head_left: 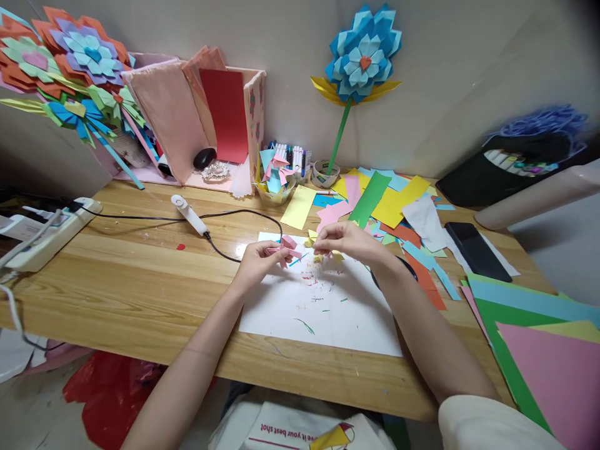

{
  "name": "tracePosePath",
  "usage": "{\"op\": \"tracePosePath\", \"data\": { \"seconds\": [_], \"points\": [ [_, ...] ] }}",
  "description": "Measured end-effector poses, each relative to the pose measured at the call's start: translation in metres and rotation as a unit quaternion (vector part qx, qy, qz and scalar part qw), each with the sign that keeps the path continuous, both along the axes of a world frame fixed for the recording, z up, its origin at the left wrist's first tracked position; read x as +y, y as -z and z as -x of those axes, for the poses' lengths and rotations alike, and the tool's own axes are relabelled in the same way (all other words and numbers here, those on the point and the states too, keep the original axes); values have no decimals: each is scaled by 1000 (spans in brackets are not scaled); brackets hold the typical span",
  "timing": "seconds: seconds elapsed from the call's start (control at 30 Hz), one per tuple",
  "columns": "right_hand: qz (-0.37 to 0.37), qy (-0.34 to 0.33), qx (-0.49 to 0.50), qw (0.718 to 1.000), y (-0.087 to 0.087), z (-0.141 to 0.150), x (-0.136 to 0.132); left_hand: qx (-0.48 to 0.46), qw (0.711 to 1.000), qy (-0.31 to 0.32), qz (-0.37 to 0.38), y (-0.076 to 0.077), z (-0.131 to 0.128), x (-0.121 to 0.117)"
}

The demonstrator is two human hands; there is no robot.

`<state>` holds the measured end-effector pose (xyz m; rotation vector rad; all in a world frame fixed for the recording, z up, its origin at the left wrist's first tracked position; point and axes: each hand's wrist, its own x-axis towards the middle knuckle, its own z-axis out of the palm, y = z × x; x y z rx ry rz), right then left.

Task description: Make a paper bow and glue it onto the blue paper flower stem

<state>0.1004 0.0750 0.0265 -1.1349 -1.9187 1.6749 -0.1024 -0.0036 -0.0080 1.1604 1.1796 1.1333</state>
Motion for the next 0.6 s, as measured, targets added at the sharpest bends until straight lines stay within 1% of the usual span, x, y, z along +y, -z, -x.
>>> {"op": "tracePosePath", "data": {
  "seconds": [0.1,0.17,0.2,0.27,0.33,0.4,0.5,0.6],
  "points": [
    [-17,86,47,995,-11,-16,6,-20,1000,-14,-5,3,3,1],
    [-39,154,82,984,-16,-28,12,-34,999,-23,1,5,4,1],
    [-45,179,93,978,-17,-33,14,-42,999,-26,6,5,4,1],
    [-51,208,96,972,-18,-41,18,-51,998,-30,16,5,5,0],
    [-61,219,86,970,-17,-44,21,-54,998,-28,29,4,5,0],
    [-77,226,73,968,-15,-43,21,-56,997,-10,43,2,4,-1],
    [-93,224,46,969,-13,-37,21,-55,995,44,65,0,2,-2],
    [-79,194,44,977,-11,-33,20,-40,993,88,71,-1,-2,-4]
  ]
}}
